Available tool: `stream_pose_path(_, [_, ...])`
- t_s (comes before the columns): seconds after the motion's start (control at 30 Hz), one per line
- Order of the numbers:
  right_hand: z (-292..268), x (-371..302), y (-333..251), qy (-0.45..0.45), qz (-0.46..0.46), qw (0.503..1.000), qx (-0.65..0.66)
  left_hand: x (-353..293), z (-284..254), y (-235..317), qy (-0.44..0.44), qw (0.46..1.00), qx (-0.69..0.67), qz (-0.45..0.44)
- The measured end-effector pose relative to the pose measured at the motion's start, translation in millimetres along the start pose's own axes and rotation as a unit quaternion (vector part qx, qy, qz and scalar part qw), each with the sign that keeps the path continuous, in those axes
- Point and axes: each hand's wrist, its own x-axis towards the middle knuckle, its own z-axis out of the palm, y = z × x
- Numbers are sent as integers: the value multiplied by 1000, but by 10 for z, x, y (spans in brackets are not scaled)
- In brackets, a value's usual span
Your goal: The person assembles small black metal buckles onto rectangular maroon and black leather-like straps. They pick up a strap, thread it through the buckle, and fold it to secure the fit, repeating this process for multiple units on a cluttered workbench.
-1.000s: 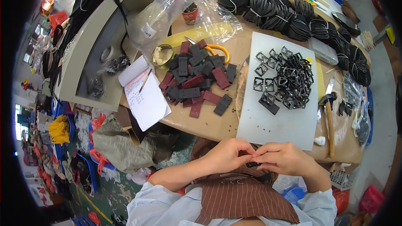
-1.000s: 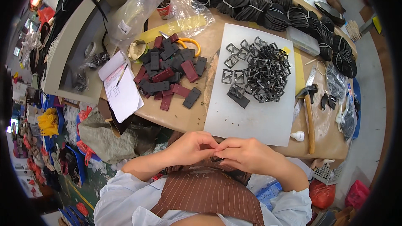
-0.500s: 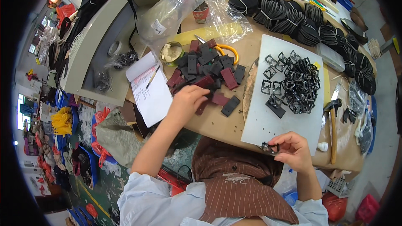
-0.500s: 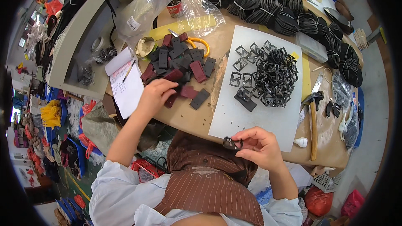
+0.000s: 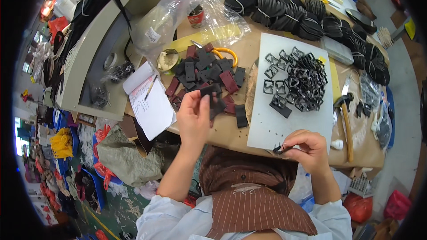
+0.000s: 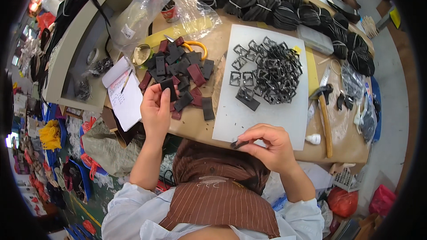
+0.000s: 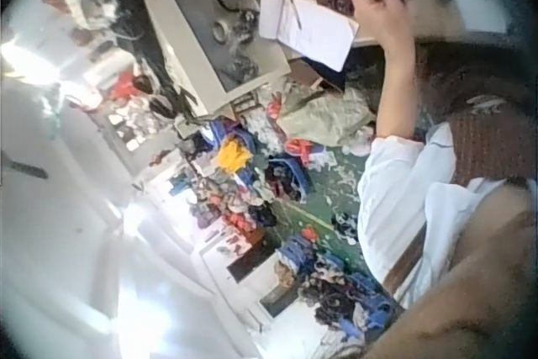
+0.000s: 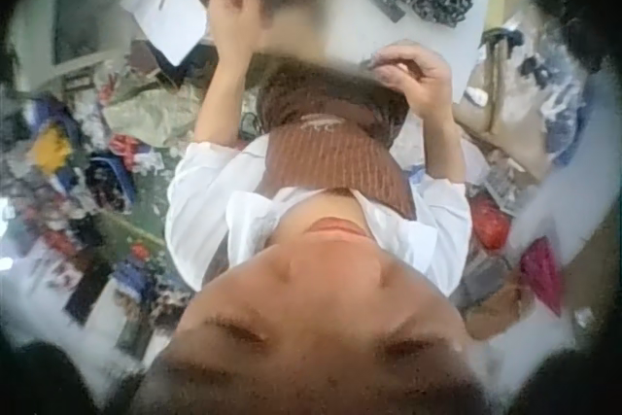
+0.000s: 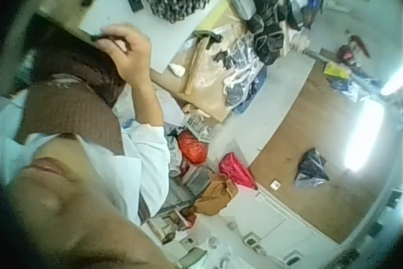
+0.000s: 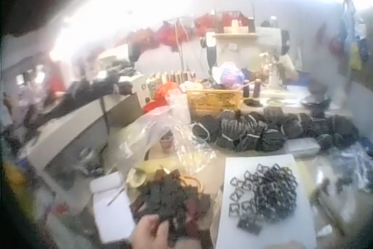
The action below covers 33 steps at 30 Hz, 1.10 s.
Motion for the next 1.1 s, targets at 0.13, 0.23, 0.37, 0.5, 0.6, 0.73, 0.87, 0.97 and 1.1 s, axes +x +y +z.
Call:
stream_pose_path(0.13, [172,82,-237,1,-12,992,127,-441,400,442,-197,961,-148,-124])
stream_pose_path(0.23, [98,152,-34,32,-85,995,48,-593,521,489,-259,940,-181,-130])
stream_pose_path(0.37, [29,75,-36,34,-109,993,28,-678,555,531,-283,935,-174,-129])
stream_pose_path(0.5, [6,93,-71,22,-105,994,-22,-664,523,481,-323,939,-87,-81])
stream_pose_path(0.6, [-7,100,-111,31,-84,995,-37,-623,481,494,-371,927,-18,-60])
stream_pose_path(0.73, [-27,121,-110,40,-41,996,-64,-613,480,685,-409,905,68,-93])
stream_pose_path(0.87, [34,96,2,77,-8,996,-39,-758,531,450,-331,936,-27,-114])
stream_pose_path(0.97, [79,21,41,96,14,994,-48,-811,606,378,-275,943,-117,-149])
stream_pose_path(1.1, [159,-60,52,128,6,992,-16,-872,596,303,-293,940,-125,-121])
